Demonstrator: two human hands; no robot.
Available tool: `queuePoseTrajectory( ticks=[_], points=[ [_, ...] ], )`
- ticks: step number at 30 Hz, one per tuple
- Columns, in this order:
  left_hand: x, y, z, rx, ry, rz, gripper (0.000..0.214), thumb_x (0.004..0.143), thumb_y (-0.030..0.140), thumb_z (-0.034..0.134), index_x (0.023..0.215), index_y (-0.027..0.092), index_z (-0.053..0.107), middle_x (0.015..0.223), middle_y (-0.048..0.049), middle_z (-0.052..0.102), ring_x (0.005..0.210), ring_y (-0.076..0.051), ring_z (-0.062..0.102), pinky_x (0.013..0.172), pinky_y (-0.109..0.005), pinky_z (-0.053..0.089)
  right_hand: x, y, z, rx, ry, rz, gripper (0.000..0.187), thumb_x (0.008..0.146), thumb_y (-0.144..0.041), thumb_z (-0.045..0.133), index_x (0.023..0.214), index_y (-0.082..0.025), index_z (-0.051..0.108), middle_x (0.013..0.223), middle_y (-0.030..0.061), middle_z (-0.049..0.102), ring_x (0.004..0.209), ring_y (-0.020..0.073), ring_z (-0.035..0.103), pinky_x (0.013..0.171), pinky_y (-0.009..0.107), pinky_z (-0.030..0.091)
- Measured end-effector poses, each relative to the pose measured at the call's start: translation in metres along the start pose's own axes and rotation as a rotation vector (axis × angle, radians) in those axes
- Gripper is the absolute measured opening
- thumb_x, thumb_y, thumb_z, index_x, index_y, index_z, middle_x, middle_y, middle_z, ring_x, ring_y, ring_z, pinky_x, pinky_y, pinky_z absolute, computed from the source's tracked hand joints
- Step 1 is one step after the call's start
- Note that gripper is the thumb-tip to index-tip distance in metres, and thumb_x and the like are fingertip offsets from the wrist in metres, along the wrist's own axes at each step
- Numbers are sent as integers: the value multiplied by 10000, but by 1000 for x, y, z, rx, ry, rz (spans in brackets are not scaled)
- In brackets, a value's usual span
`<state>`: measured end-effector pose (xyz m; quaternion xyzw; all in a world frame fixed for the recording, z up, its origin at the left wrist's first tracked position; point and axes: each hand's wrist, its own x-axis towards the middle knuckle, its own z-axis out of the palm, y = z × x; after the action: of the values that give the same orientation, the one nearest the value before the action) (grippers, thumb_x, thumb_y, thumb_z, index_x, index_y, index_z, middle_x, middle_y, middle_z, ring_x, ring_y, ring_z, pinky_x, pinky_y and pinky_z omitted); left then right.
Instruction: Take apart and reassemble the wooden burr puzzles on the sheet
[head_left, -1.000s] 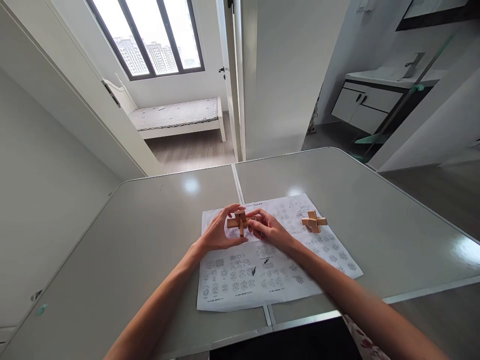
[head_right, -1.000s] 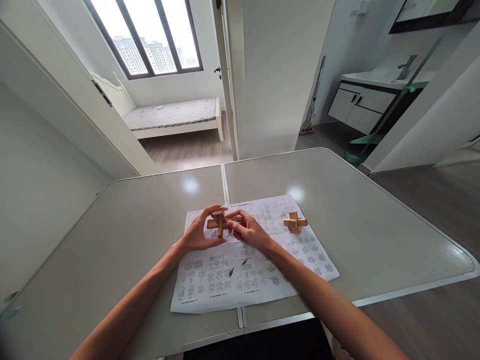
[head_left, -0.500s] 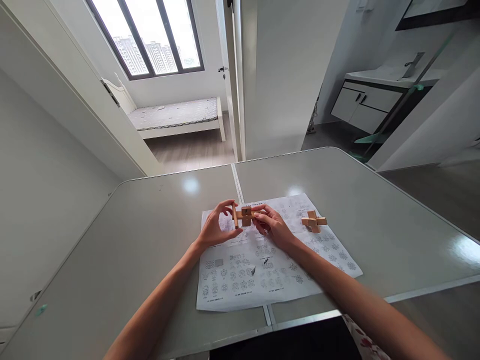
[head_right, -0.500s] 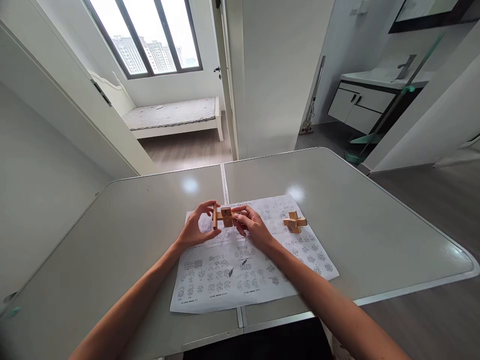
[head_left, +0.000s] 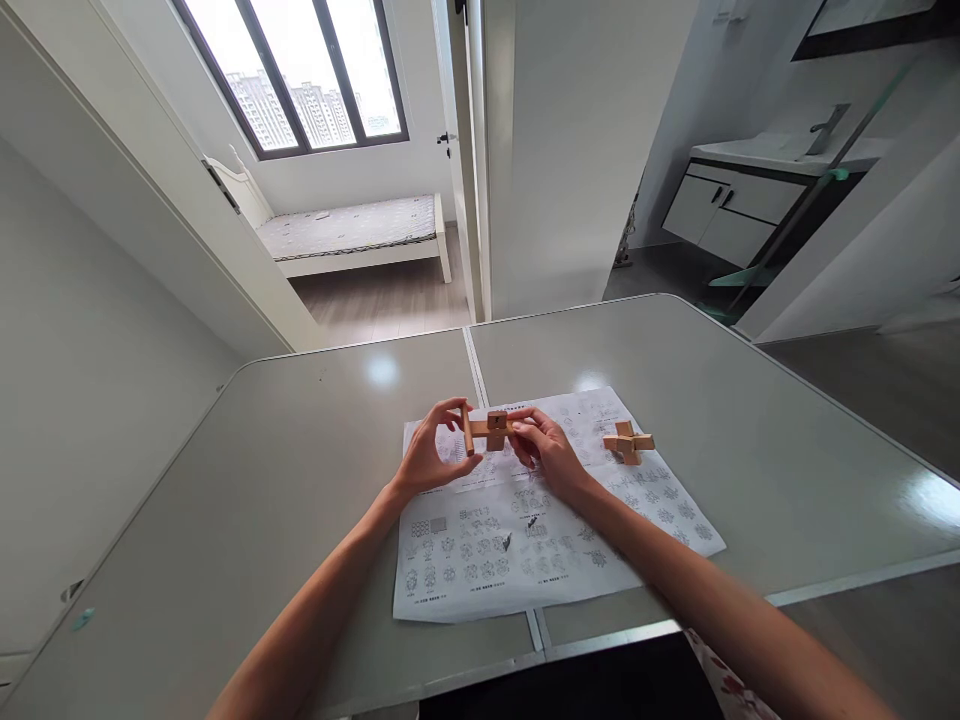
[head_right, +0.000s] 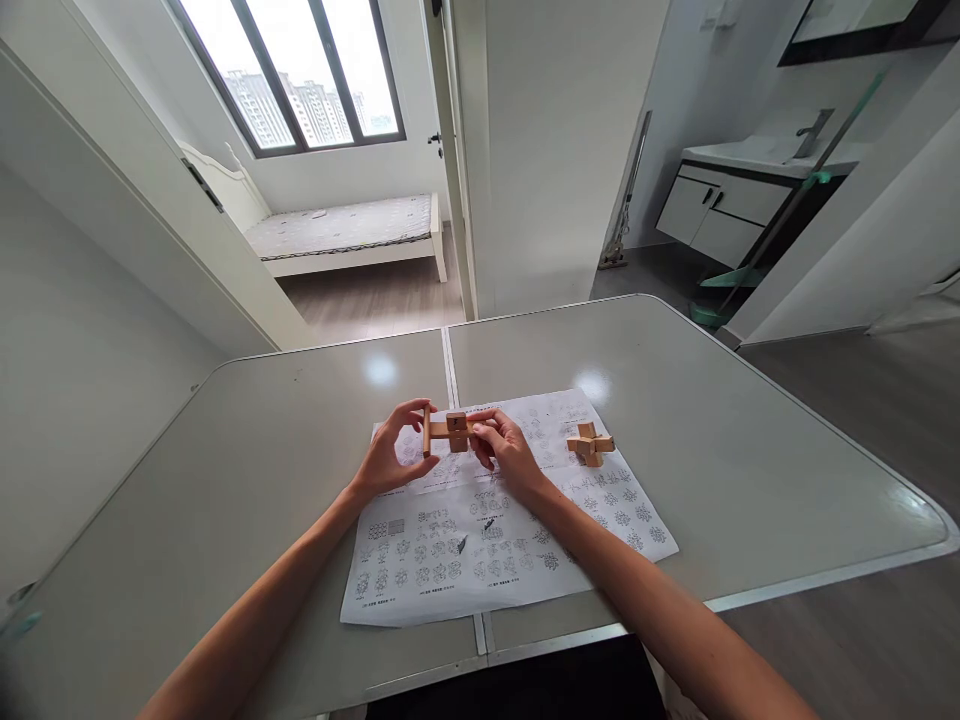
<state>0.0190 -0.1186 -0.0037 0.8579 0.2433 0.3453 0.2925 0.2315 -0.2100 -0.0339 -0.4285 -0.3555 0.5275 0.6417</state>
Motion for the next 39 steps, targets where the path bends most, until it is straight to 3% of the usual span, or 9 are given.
queuePoseTrajectory(
  ticks=[6,11,16,19,24,29,34,39],
  points=[
    [-2,-10,1,34,22,-41,711,780,398,809,1400,252,492,1261,-100,680,990,-234,692,934,-425,566,10,-4,-18,29,116,18,194,833,-376,649,932,-222,586,614,-68,485,475,103,350,439,249,263],
    [-3,-16,8,180,6,-49,801,780,449,846,1460,281,457,1298,-92,642,1063,-252,679,943,-428,567,6,-5,-13,11,74,32,201,845,-388,659,934,-213,617,613,-60,509,482,103,376,456,252,287],
    [-4,-19,14,399,-83,11,839,819,469,821,1523,272,411,1374,-115,617,1248,-334,587,1087,-536,474,3,-6,-6,-5,36,32,213,859,-401,669,931,-203,638,606,-58,520,490,100,387,475,250,304],
    [-4,-19,16,478,-127,28,770,842,505,793,1497,265,466,1338,-112,641,1245,-352,561,1075,-550,464,3,-6,-7,-8,29,30,219,859,-408,673,929,-204,636,602,-61,514,488,101,383,478,252,304],
    [-3,-19,17,502,-96,23,654,872,537,753,1431,262,555,1317,-117,638,1266,-354,534,1095,-554,441,3,-6,-7,-17,18,19,226,867,-423,675,934,-210,640,600,-61,509,488,106,381,480,258,306],
    [-3,-16,16,483,-116,93,535,858,482,763,1327,272,614,1361,-110,614,1313,-354,503,1113,-560,435,2,-6,-8,-34,-15,9,224,887,-432,661,940,-215,641,611,-58,518,482,108,385,480,263,308],
    [-5,-13,15,438,-179,263,528,870,479,759,1321,264,589,1443,-120,588,1361,-352,489,1118,-556,443,0,-7,-7,-69,-103,-5,238,912,-438,662,1000,-217,646,617,-63,549,475,107,410,495,266,310],
    [-5,-9,13,392,-210,216,268,971,344,664,1238,325,670,1377,-62,645,1305,-291,559,1111,-538,469,-5,-11,-3,-108,-241,18,310,917,-479,706,1082,-221,656,738,-25,643,513,112,478,512,267,332]
  ],
)
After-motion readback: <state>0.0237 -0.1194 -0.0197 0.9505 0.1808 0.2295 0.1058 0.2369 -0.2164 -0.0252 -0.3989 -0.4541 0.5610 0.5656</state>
